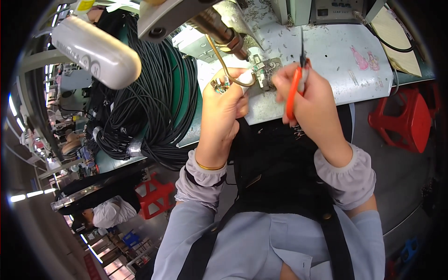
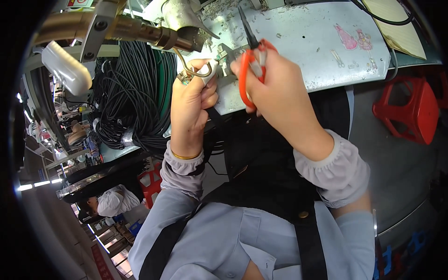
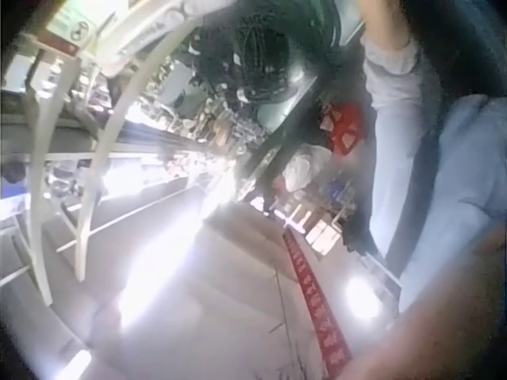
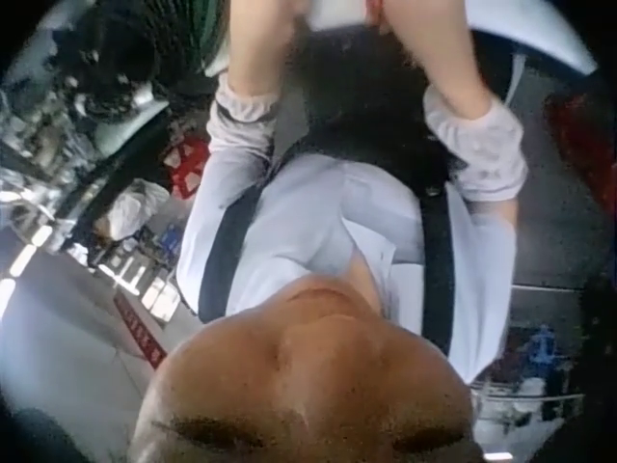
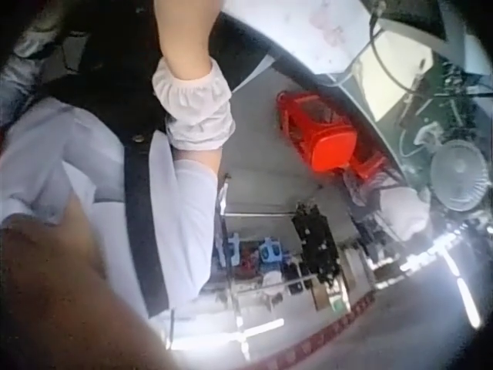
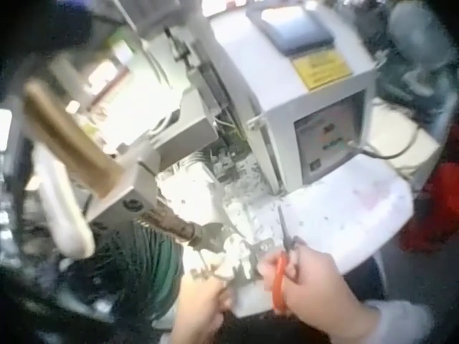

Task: The person picks up a bundle of cables, trims the wire ends using shears, and presses them into a machine before setting the bundle aside and repeating the process.

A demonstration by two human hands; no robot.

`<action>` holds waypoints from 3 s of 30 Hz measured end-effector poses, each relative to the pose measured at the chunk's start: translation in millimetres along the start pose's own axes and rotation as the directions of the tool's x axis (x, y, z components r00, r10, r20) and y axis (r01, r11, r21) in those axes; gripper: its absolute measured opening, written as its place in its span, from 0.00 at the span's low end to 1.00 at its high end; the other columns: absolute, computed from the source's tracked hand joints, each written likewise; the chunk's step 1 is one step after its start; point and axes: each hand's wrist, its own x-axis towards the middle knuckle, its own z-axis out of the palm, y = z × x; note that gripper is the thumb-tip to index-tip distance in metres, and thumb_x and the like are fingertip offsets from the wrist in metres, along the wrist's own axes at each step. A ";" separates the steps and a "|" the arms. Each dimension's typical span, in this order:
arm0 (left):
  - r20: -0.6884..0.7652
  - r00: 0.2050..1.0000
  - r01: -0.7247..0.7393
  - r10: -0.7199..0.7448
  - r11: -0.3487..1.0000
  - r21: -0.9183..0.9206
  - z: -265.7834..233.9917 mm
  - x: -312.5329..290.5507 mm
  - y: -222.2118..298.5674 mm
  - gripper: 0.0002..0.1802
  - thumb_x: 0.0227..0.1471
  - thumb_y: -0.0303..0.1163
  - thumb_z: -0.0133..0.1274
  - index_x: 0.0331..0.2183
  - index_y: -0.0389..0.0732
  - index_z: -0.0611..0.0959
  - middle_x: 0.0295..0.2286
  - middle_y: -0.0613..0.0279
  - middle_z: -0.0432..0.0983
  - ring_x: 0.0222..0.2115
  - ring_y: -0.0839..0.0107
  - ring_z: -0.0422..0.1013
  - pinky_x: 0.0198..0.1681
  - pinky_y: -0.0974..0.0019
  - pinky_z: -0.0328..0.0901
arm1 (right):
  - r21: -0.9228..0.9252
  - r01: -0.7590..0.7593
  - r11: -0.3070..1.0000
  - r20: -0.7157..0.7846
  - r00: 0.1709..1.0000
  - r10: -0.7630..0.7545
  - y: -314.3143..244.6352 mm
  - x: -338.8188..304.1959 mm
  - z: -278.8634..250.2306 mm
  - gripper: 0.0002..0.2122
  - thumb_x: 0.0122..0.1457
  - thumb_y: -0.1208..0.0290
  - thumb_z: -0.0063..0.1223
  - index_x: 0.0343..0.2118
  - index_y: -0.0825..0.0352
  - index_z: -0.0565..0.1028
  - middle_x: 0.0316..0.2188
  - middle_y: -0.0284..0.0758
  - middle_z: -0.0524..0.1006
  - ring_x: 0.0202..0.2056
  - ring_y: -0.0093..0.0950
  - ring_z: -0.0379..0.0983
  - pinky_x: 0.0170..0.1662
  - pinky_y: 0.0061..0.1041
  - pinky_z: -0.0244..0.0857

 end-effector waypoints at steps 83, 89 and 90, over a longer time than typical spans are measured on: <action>0.063 0.995 0.061 -0.071 0.988 0.145 -1.2 10.1 11.4 0.03 0.48 0.28 0.47 0.27 0.38 0.72 0.14 0.70 0.59 0.09 0.86 0.47 0.10 0.81 0.40 | -0.269 0.176 0.947 0.031 0.984 -0.175 8.3 36.7 -0.3 0.07 0.53 0.70 0.47 0.28 0.69 0.67 0.12 0.25 0.62 0.11 0.13 0.56 0.13 0.15 0.50; 0.139 0.977 0.144 -0.163 0.980 0.135 -9.4 15.4 16.7 0.05 0.45 0.25 0.51 0.27 0.37 0.72 0.14 0.71 0.62 0.09 0.87 0.51 0.10 0.82 0.42 | -0.202 0.170 0.964 0.042 0.985 -0.165 7.4 36.4 1.8 0.06 0.53 0.71 0.47 0.28 0.69 0.67 0.12 0.25 0.61 0.11 0.13 0.55 0.13 0.15 0.50; 0.139 0.977 0.145 -0.163 0.980 0.135 -9.0 15.2 15.9 0.05 0.45 0.25 0.51 0.27 0.37 0.72 0.14 0.71 0.62 0.09 0.87 0.51 0.10 0.82 0.42 | -0.194 0.170 0.966 0.044 0.985 -0.165 6.8 36.2 1.7 0.06 0.53 0.71 0.47 0.28 0.69 0.67 0.12 0.25 0.61 0.11 0.13 0.55 0.14 0.14 0.50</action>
